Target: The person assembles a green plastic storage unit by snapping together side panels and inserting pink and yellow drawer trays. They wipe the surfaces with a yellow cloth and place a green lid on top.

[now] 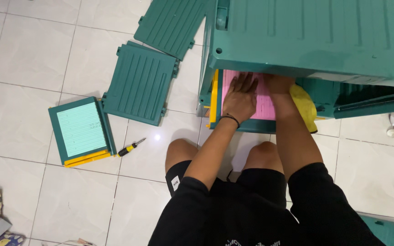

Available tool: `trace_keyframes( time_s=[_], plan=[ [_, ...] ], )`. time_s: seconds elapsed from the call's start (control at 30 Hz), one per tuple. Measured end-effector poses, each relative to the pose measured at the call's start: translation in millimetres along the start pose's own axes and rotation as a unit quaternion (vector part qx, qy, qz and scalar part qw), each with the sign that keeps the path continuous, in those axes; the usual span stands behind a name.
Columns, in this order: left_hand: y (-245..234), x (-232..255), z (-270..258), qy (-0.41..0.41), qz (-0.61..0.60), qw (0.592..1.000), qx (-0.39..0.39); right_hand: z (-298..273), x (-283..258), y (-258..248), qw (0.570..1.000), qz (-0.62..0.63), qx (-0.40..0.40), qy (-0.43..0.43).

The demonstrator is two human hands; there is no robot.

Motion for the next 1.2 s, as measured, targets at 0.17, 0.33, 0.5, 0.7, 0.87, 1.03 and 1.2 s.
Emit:
trace_keyframes(
  time_s=[0.17,0.33,0.5,0.7,0.87,1.03,1.2],
  plan=[
    [3.8,0.5,2.4,-0.014,0.015,1.0,0.006,-16.0,-5.0,-33.5,0.981,-0.053,-0.151,0.105],
    [5.6,-0.4,2.2,-0.011,0.011,1.0,0.0,-94.6,-24.3,-115.9,0.97,0.053,-0.182,0.15],
    [7.0,-2.2,1.2,0.011,0.008,1.0,0.008,-87.5,-28.8,-110.5,0.985,0.032,-0.14,0.1],
    [6.5,-4.2,4.2,0.009,-0.001,1.0,-0.026,-2.0,-18.4,-40.7,0.989,-0.02,-0.132,0.067],
    [2.7,-4.5,6.2,-0.001,0.002,1.0,-0.026,27.3,-14.1,-5.6,0.994,0.02,-0.103,0.025],
    [0.3,-0.4,6.9,-0.007,0.031,0.999,-0.031,4.6,-15.2,-29.9,0.992,0.037,-0.116,0.034],
    [-0.5,1.7,3.8,-0.018,0.011,1.0,-0.023,-54.2,-31.9,-103.0,0.987,0.084,-0.133,0.036]
  ],
)
Point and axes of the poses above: each hand's wrist, its own z-axis towards the middle knuckle, its own y-axis out of the palm, x = y × z, the point moved 3 cm from there along z, towards the middle knuckle, and after that the axes turned 6 degrees about y, right-handed, at the moved point
